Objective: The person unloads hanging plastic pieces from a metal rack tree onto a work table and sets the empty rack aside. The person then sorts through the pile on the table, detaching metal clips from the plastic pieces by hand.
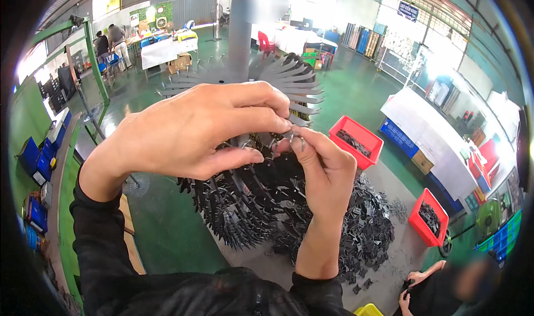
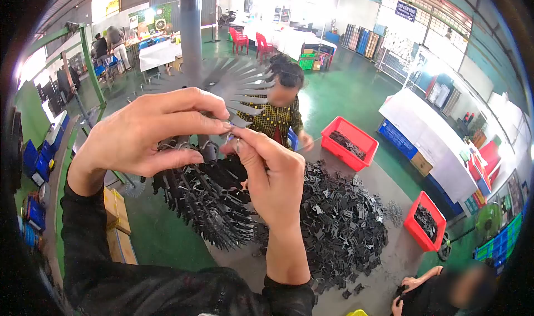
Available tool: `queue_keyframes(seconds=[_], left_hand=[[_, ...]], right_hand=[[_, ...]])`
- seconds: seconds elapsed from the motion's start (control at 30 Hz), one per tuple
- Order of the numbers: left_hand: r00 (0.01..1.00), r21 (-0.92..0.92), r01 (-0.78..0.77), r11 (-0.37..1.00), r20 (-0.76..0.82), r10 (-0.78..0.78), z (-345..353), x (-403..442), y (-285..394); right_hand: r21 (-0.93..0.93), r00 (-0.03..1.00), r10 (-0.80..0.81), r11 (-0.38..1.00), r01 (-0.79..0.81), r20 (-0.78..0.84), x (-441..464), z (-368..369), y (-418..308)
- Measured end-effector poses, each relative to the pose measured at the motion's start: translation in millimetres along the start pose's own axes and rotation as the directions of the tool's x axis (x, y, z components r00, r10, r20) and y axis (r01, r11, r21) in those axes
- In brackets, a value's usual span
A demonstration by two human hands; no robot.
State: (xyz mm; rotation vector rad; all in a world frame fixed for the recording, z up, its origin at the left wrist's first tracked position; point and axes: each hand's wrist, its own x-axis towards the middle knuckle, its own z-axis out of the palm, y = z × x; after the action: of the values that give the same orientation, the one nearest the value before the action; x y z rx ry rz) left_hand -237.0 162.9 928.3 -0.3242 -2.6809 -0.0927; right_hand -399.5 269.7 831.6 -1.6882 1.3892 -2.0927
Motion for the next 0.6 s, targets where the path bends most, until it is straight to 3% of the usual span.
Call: queue_keyframes(seconds=[0.13,0.33,0.37,0.43,0.5,0.6], left_hand=[[1.0,0.041,0.003,0.999,-0.006,-0.003,0.6,-2.5,2.0],[1.0,0.105,0.012,0.994,0.009,-0.013,1.9,-7.7,6.9],[1.0,0.104,0.009,0.995,-0.009,-0.008,3.0,-8.4,4.7],[0.999,0.144,0.012,0.989,-0.046,-0.006,2.0,-8.5,-1.6],[0.999,0.174,0.024,0.984,-0.037,-0.018,2.8,-11.2,-6.9],[0.999,0.281,0.028,0.959,0.015,-0.034,1.4,-7.5,-10.8]], right_hand=[[-0.063,0.995,-0.015,0.998,0.022,0.097,3.6,-3.2,-0.7],[-0.057,0.974,-0.207,0.978,0.202,-0.096,-3.1,1.3,13.5],[0.087,0.98,-0.08,0.991,0.097,-0.183,-5.9,-5.4,9.1],[0.217,0.957,0.005,0.974,0.061,-0.291,-10.1,-24.4,4.5],[-0.1,0.968,-0.093,0.992,0.071,-0.234,-12.0,-49.3,10.4],[-0.333,0.986,0.003,0.941,-0.06,-0.168,-20.5,-89.2,6.4]])
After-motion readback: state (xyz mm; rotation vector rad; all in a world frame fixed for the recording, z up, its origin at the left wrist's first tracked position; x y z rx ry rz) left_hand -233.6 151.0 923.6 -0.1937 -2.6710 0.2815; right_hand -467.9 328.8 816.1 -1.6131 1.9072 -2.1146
